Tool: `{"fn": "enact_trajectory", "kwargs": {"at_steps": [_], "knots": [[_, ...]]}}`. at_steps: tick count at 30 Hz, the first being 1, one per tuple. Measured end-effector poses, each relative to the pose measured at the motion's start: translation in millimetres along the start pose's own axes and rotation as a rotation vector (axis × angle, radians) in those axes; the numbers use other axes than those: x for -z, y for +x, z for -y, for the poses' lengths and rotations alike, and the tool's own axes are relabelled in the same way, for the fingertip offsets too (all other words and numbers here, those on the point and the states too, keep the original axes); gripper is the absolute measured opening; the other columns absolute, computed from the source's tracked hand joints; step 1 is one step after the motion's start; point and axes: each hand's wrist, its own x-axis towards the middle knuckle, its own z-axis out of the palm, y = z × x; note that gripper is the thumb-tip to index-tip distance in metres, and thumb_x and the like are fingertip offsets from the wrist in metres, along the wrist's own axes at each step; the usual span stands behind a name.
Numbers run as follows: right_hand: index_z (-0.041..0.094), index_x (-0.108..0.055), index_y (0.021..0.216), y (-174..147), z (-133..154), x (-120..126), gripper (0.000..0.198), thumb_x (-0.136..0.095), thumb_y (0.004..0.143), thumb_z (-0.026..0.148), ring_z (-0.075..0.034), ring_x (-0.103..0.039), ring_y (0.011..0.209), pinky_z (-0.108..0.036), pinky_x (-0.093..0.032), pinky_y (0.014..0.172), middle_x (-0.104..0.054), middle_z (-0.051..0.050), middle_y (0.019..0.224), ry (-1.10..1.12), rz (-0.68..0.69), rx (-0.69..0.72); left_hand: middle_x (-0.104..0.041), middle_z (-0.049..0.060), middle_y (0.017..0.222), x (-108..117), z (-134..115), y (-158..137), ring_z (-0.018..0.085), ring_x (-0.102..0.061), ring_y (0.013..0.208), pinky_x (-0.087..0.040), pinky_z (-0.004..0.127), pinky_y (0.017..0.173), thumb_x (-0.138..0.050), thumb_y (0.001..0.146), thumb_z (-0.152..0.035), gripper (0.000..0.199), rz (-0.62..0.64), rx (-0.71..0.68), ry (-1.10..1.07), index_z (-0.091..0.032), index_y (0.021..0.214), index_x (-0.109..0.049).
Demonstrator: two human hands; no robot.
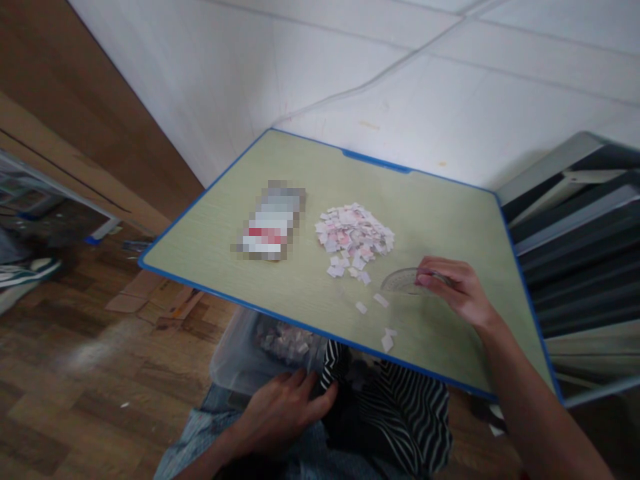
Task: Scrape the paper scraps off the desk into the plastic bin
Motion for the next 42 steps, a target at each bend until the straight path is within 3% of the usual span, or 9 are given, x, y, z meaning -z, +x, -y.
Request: {"fn": "enact_trajectory", "kwargs": {"at_steps": [5, 23, 30, 36, 40, 42], "knots": [[0.018, -0.051, 0.061, 1, -1, -1, 0.028, -0.046, 0.084, 0.034, -0.011, -0.045, 0.052, -0.026, -0.034, 0.049, -0.047, -0.001, 0.056, -0.021, 0.020, -0.048, -0.057, 0.012, 0.101, 1, 0, 0, 0.022, -0.056, 0.084, -0.049, 0.031, 0.063, -0.042, 0.084, -0.011, 0.049, 0.010, 0.005, 0.001, -0.024, 0.129, -0.029], [0.017, -0.045, 0.064, 9, 4, -26, 0.024, -0.042, 0.086, 0.024, -0.009, -0.042, 0.053, -0.021, -0.033, 0.050, -0.043, 0.001, 0.057, -0.077, 0.084, 0.114, -0.057, 0.012, 0.100, 1, 1, 0, 0.022, -0.056, 0.082, -0.049, 0.030, 0.061, -0.042, 0.084, -0.014, 0.046, -0.006, 0.009, 0.008, -0.023, 0.128, -0.031], [0.016, -0.047, 0.066, 12, 14, -38, 0.023, -0.041, 0.087, 0.025, -0.011, -0.044, 0.059, -0.023, -0.036, 0.054, -0.046, -0.001, 0.062, -0.077, 0.143, 0.103, -0.057, 0.011, 0.099, 1, 1, 0, 0.021, -0.056, 0.083, -0.048, 0.030, 0.062, -0.044, 0.084, -0.012, 0.047, 0.001, 0.000, 0.002, -0.023, 0.128, -0.032], [0.016, -0.052, 0.073, 10, 2, -28, 0.018, -0.043, 0.087, 0.023, -0.011, -0.048, 0.064, -0.023, -0.038, 0.058, -0.051, -0.002, 0.070, 0.047, 0.146, 0.103, -0.057, 0.011, 0.098, 1, 1, -1, 0.022, -0.057, 0.083, -0.049, 0.031, 0.061, -0.044, 0.083, -0.013, 0.048, -0.002, 0.003, -0.001, -0.023, 0.128, -0.032], [0.016, -0.052, 0.066, 8, 1, -16, 0.024, -0.044, 0.086, 0.026, -0.010, -0.047, 0.060, -0.023, -0.036, 0.054, -0.050, -0.002, 0.066, 0.106, 0.279, 0.078, -0.057, 0.011, 0.100, 0, 0, -1, 0.021, -0.057, 0.083, -0.048, 0.030, 0.062, -0.043, 0.084, -0.012, 0.047, 0.001, 0.014, 0.014, -0.023, 0.129, -0.031], [0.016, -0.052, 0.063, 7, 2, -12, 0.028, -0.043, 0.086, 0.029, -0.010, -0.047, 0.058, -0.023, -0.035, 0.051, -0.049, -0.002, 0.063, 0.132, 0.278, 0.071, -0.057, 0.011, 0.100, -1, 0, 0, 0.021, -0.056, 0.084, -0.048, 0.030, 0.063, -0.042, 0.085, -0.012, 0.048, -0.002, 0.014, 0.016, -0.024, 0.129, -0.030]]}}
